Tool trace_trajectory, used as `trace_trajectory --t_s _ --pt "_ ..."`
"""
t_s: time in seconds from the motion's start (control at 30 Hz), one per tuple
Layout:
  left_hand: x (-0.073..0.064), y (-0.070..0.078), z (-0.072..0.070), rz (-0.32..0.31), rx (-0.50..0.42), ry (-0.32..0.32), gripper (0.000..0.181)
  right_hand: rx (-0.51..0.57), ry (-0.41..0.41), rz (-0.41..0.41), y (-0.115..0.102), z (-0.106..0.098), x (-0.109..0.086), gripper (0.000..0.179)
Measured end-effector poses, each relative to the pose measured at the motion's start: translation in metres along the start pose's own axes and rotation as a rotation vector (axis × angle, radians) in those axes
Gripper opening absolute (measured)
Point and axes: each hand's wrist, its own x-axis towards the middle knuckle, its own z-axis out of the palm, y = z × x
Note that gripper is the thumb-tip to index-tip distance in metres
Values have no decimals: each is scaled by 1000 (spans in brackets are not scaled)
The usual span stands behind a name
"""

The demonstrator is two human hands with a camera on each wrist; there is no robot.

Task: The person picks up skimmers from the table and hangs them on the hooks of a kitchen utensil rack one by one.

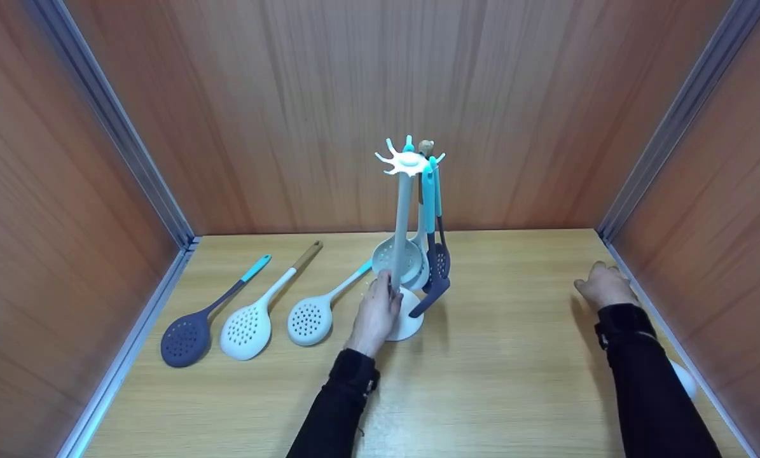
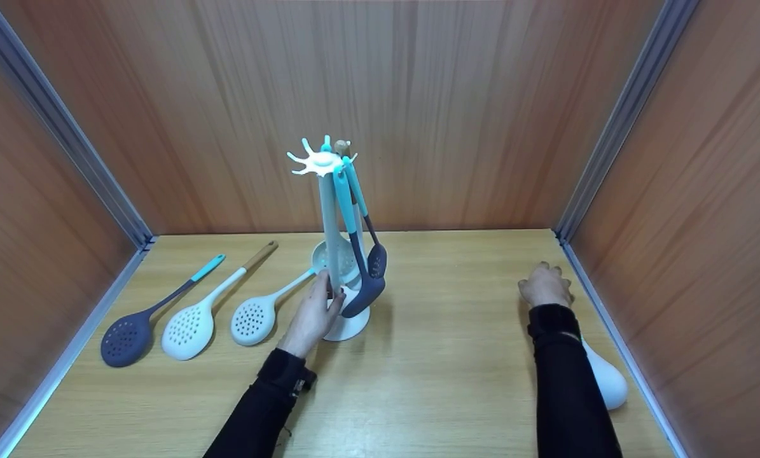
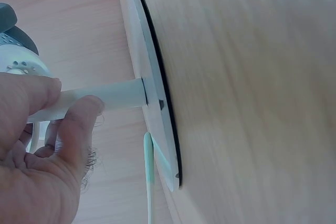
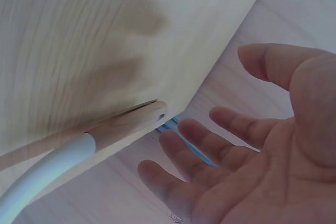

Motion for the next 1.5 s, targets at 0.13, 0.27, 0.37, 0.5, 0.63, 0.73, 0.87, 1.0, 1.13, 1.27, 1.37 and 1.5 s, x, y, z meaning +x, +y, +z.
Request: trace_trajectory --t_s 0.13,0.27,0.37,0.5,0.63,0.73,0.87,1.0,1.13,1.27,1.37,1.5 --pt "1 0 0 -12 -2 -5 39 -1 -14 20 2 2 1 77" --pt "3 0 1 -42 -1 -18 40 3 -46 44 6 4 0 76" --pt "3 1 1 -64 -4 -24 41 -3 -73 56 9 7 -1 79" --pt "4 2 1 -61 -13 -16 42 -9 -91 61 12 9 -2 83" --pt "3 1 1 -37 -14 -3 41 4 -99 65 14 9 -3 83" --pt "3 1 1 -42 -19 -7 42 18 -107 63 14 10 -3 81" --pt "2 1 1 -30 -20 -3 42 33 -120 37 19 14 5 82" --pt "0 0 1 1 -12 15 41 7 -127 12 24 18 16 87" --pt "0 1 1 -18 -19 9 42 -46 -135 -12 19 19 15 85" --pt "1 1 1 -34 -26 1 42 -81 -150 -41 13 17 8 84" --pt "1 2 1 -28 -24 1 41 -91 -152 -54 10 16 5 84" --pt "2 1 1 -26 -18 0 41 -87 -134 -62 7 15 2 81"
